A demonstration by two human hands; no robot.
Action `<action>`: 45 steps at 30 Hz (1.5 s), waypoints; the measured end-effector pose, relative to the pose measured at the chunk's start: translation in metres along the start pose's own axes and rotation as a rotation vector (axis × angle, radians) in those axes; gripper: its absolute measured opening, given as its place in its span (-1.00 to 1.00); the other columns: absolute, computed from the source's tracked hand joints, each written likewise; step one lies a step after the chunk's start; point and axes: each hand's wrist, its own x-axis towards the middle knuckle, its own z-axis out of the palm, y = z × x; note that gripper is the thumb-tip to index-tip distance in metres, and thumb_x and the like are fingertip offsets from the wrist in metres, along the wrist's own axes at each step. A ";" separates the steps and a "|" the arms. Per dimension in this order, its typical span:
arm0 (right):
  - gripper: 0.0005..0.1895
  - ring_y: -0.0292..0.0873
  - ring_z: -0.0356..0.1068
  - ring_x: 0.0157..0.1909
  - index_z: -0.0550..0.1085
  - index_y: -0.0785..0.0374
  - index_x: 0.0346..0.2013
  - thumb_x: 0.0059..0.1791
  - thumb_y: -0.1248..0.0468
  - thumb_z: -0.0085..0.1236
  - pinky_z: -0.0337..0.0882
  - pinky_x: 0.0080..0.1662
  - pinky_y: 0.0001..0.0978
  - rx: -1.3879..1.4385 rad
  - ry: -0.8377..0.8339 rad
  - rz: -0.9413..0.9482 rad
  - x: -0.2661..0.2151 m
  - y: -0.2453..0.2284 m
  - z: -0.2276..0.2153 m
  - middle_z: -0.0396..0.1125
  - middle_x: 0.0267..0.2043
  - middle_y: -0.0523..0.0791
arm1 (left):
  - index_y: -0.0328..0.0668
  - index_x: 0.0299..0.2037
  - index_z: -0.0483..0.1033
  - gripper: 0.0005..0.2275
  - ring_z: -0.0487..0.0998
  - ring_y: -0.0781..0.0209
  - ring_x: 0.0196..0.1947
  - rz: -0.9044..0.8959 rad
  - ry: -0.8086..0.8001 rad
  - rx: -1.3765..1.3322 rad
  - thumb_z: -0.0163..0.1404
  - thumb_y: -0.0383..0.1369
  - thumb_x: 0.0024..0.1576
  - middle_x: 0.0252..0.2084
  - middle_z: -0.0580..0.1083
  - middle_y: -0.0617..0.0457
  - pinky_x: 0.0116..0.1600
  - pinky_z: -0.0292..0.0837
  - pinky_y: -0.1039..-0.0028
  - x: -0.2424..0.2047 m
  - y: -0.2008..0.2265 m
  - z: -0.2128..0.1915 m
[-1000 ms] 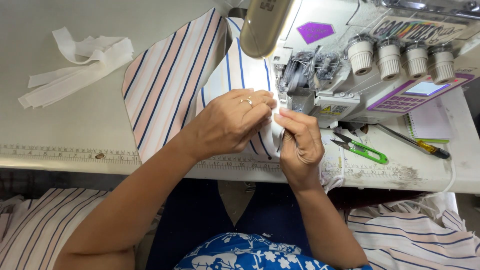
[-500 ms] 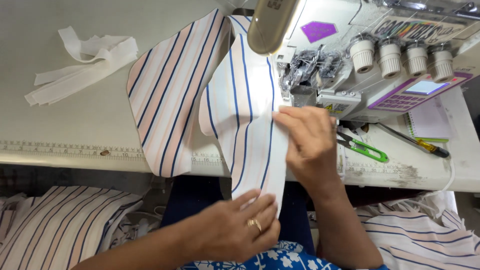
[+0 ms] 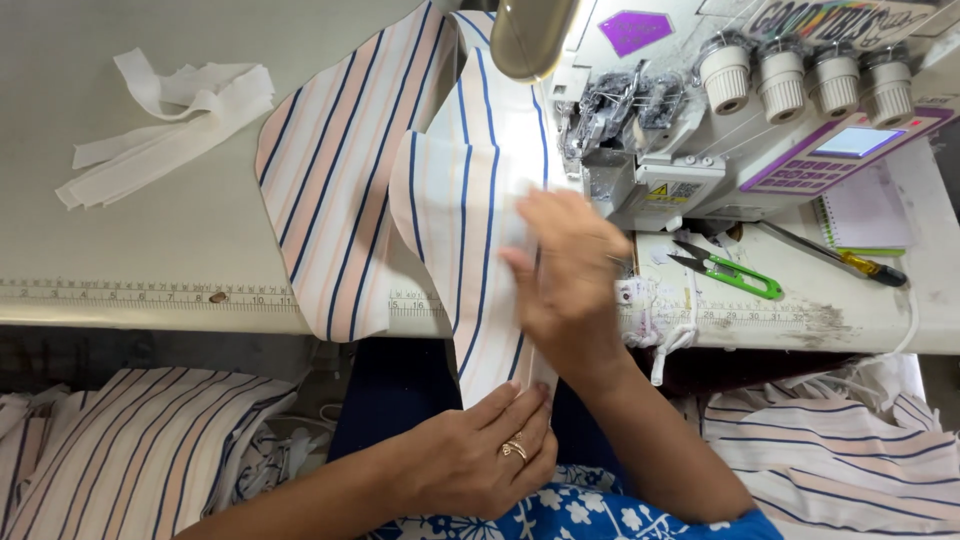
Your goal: Folding and aligning striped fabric pieces on a sewing machine table for assembly
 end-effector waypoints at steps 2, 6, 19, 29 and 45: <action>-0.67 0.10 0.31 0.21 0.39 0.41 0.12 0.16 0.23 0.05 0.21 0.30 -0.12 0.030 0.165 0.092 -0.011 0.009 -0.005 0.32 0.10 0.06 | -0.33 -0.11 0.54 -0.83 0.66 -0.17 0.06 -0.013 0.021 -0.015 -0.16 -0.50 0.38 -0.03 0.60 -0.30 0.20 0.59 0.21 -0.002 -0.001 0.000; -0.51 -0.28 0.29 -0.21 0.14 0.26 0.22 0.10 0.20 0.13 0.30 -0.11 -0.53 0.670 0.170 0.692 -0.018 0.019 0.002 0.27 -0.20 -0.06 | -0.32 -0.08 0.54 -0.83 0.65 -0.17 0.08 -0.005 0.009 -0.035 -0.16 -0.48 0.39 -0.04 0.60 -0.25 0.21 0.58 0.21 -0.006 0.003 0.005; -0.71 -0.45 0.20 -0.42 0.30 0.25 0.11 0.12 0.33 0.09 0.27 -0.28 -0.62 0.858 0.273 0.761 -0.003 0.015 0.004 0.26 -0.44 -0.22 | -0.29 -0.08 0.53 -0.81 0.66 -0.15 0.07 0.018 0.039 -0.007 -0.19 -0.47 0.40 -0.04 0.60 -0.22 0.21 0.59 0.23 0.002 0.005 -0.015; -0.64 -0.37 0.17 -0.31 0.18 0.27 0.20 0.15 0.34 0.03 0.24 -0.21 -0.59 0.856 0.218 0.688 -0.039 0.011 0.009 0.15 -0.39 -0.22 | -0.36 -0.06 0.53 -0.91 0.64 -0.21 0.10 -0.057 0.022 -0.142 0.01 -0.49 0.33 -0.01 0.60 -0.31 0.18 0.59 0.12 -0.024 -0.003 0.031; -0.59 -0.26 0.49 -0.22 0.28 0.36 0.20 0.07 0.39 0.12 0.52 -0.17 -0.51 0.876 0.148 0.808 -0.113 -0.009 0.010 0.43 -0.17 -0.02 | -0.29 -0.03 0.56 -0.79 0.62 -0.07 0.15 -0.114 0.166 -0.016 -0.18 -0.44 0.38 0.05 0.58 -0.21 0.23 0.50 0.23 -0.038 0.006 0.055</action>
